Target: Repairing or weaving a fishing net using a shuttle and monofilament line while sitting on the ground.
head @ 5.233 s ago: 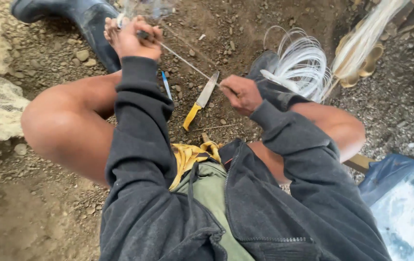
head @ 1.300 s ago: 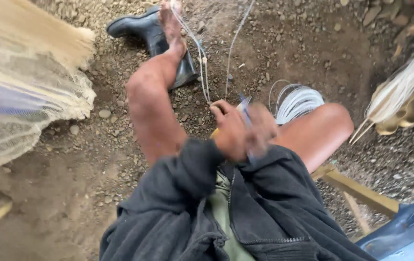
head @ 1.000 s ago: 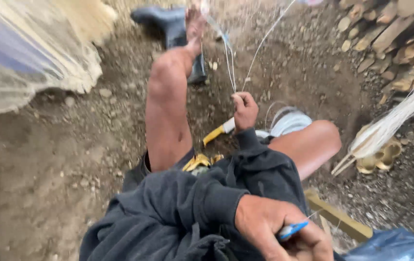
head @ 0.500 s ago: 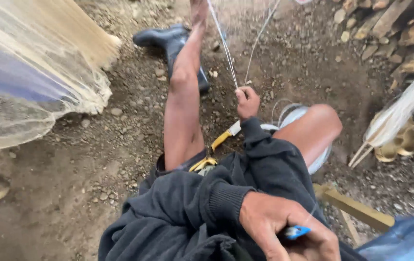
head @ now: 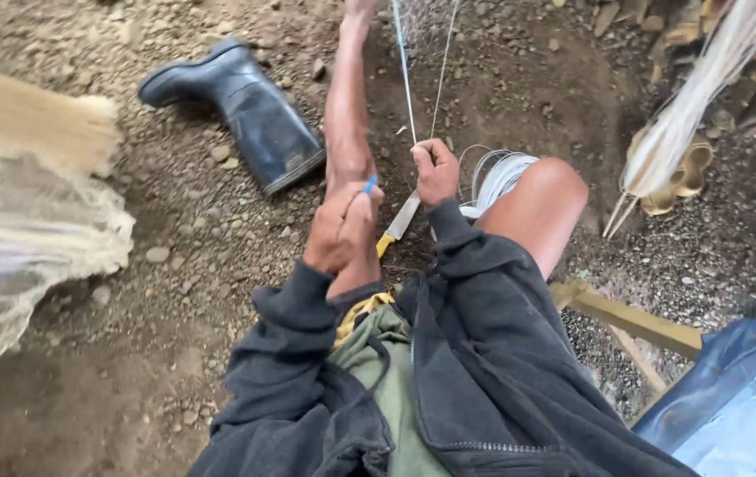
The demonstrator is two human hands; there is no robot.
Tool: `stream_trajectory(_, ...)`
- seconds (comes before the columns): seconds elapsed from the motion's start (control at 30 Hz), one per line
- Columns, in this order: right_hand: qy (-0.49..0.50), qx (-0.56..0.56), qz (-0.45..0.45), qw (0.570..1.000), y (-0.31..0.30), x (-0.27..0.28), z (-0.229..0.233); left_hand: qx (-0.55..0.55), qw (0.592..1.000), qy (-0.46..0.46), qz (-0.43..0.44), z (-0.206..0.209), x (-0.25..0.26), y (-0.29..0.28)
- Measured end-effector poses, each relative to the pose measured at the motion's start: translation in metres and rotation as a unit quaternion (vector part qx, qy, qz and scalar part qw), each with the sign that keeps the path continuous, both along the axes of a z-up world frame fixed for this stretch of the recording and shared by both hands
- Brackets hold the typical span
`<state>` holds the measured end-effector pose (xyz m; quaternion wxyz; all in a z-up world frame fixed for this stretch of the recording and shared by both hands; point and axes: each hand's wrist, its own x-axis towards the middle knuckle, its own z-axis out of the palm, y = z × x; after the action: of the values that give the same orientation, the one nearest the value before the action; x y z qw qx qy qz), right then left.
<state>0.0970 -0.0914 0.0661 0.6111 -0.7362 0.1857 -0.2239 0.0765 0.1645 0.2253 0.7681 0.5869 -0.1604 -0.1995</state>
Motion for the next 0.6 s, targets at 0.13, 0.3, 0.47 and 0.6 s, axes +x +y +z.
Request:
stream_trajectory(0.13,0.026,-0.057,0.006,0.998,-0.003,-0.019,0.002,0.257,0.965,-0.029,0.036,-0.106,0.016,-0.018)
stream_trajectory(0.3,-0.009,-0.041,-0.002,0.999,0.001,-0.013,0.023,0.272,0.955,-0.105,0.052,-0.165,0.049,-0.046)
stream_trajectory(0.47,-0.015,-0.021,-0.02,0.999,-0.001,-0.025,0.04,0.283,0.936,-0.201,0.055,-0.233,0.068,-0.09)
stream_trajectory(0.6,-0.013,-0.009,-0.025,1.0,-0.009,-0.035,0.032,0.229,0.961,-0.152,0.035,-0.218,0.059,-0.109)
